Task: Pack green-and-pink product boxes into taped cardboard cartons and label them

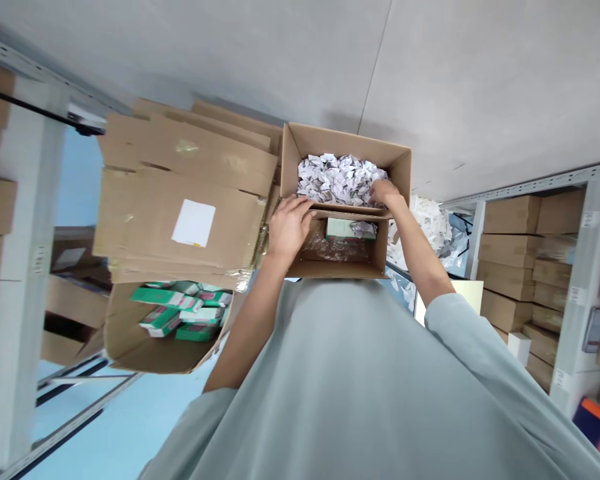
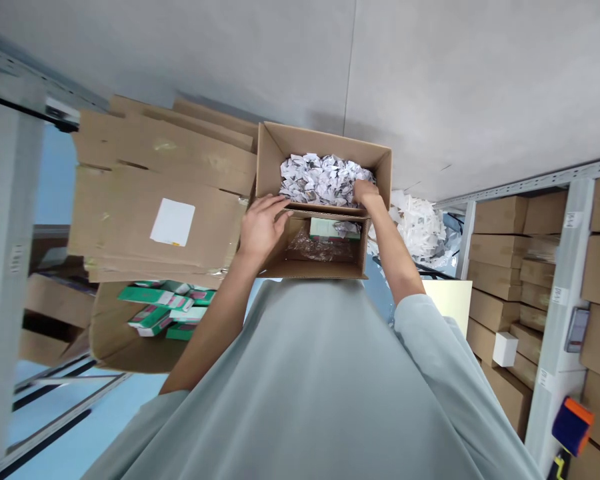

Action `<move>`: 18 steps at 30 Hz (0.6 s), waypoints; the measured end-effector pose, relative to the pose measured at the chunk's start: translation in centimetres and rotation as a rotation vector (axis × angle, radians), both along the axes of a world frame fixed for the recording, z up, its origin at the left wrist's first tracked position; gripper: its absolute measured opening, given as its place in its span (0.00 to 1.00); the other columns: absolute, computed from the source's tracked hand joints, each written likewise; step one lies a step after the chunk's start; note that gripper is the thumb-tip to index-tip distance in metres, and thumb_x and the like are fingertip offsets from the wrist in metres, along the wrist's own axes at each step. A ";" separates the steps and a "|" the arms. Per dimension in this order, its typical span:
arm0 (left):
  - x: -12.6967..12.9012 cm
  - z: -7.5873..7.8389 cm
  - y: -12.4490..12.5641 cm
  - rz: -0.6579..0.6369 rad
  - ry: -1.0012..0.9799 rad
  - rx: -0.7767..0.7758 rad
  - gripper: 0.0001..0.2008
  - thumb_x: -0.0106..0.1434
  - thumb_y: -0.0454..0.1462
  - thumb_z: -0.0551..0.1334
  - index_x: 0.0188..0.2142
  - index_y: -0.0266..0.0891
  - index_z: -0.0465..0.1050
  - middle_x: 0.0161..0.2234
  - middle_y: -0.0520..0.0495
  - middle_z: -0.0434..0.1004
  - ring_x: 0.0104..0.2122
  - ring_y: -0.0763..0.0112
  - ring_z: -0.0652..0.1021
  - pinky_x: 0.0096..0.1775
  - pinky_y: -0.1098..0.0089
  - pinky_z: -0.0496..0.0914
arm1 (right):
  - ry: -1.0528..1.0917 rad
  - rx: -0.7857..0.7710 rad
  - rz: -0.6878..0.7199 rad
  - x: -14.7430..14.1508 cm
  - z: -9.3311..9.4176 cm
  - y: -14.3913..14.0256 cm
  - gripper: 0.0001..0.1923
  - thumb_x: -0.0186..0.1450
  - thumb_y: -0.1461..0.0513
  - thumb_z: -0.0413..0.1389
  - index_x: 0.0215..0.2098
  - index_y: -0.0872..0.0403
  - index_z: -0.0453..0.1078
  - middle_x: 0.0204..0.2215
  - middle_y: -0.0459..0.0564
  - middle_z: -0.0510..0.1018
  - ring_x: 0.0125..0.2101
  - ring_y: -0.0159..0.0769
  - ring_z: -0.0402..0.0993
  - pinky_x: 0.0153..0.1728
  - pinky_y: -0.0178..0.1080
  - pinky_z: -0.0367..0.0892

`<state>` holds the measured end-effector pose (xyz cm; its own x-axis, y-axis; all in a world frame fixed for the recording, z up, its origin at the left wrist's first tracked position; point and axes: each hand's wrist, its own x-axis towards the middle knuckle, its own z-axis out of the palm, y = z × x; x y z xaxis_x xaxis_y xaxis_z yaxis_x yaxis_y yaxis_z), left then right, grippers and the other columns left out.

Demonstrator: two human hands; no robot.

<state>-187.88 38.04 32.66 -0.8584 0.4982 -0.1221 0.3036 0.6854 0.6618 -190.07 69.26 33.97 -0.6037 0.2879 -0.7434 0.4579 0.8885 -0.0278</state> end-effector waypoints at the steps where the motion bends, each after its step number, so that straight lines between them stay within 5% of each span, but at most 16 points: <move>1: 0.0 -0.1 0.0 -0.001 0.002 0.006 0.22 0.80 0.43 0.56 0.64 0.43 0.83 0.67 0.41 0.82 0.71 0.48 0.74 0.75 0.47 0.66 | 0.036 0.018 0.015 0.4 0.5 0.0 0.20 0.69 0.67 0.72 0.58 0.59 0.83 0.61 0.63 0.85 0.60 0.49 0.83 0.61 0.43 0.72; 6: 0.0 -0.4 -0.2 -0.005 0.017 0.028 0.22 0.80 0.43 0.57 0.64 0.43 0.83 0.67 0.40 0.82 0.71 0.47 0.74 0.75 0.46 0.67 | 0.298 0.037 0.026 4.1 4.7 0.5 0.20 0.71 0.66 0.66 0.60 0.53 0.82 0.57 0.61 0.86 0.57 0.54 0.83 0.59 0.47 0.72; 13: 0.0 -0.9 -0.1 -0.003 0.035 0.045 0.21 0.79 0.42 0.58 0.64 0.43 0.83 0.66 0.41 0.83 0.70 0.47 0.75 0.74 0.45 0.67 | 0.737 -0.208 -0.076 13.7 13.2 -3.1 0.16 0.75 0.58 0.59 0.59 0.52 0.79 0.54 0.55 0.87 0.39 0.43 0.81 0.49 0.41 0.73; 15: 0.0 -0.9 -0.1 -0.005 0.038 0.044 0.21 0.80 0.42 0.58 0.64 0.43 0.83 0.66 0.41 0.82 0.70 0.47 0.75 0.74 0.45 0.67 | 0.729 -0.292 -0.081 15.6 13.6 -4.8 0.15 0.76 0.58 0.60 0.59 0.51 0.79 0.55 0.53 0.87 0.38 0.42 0.81 0.47 0.40 0.73; 18: 0.1 -0.9 -0.1 -0.009 0.039 0.037 0.21 0.79 0.41 0.58 0.64 0.43 0.83 0.66 0.41 0.82 0.70 0.47 0.75 0.74 0.45 0.66 | 0.590 -0.343 -0.058 16.5 11.5 -7.4 0.14 0.76 0.60 0.60 0.57 0.51 0.79 0.54 0.52 0.88 0.38 0.41 0.82 0.47 0.40 0.74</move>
<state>-187.80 37.92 31.77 -0.8578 0.5091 -0.0699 0.3357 0.6581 0.6740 -173.54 61.91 45.49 -0.9265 0.1390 -0.3498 0.3263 0.7597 -0.5625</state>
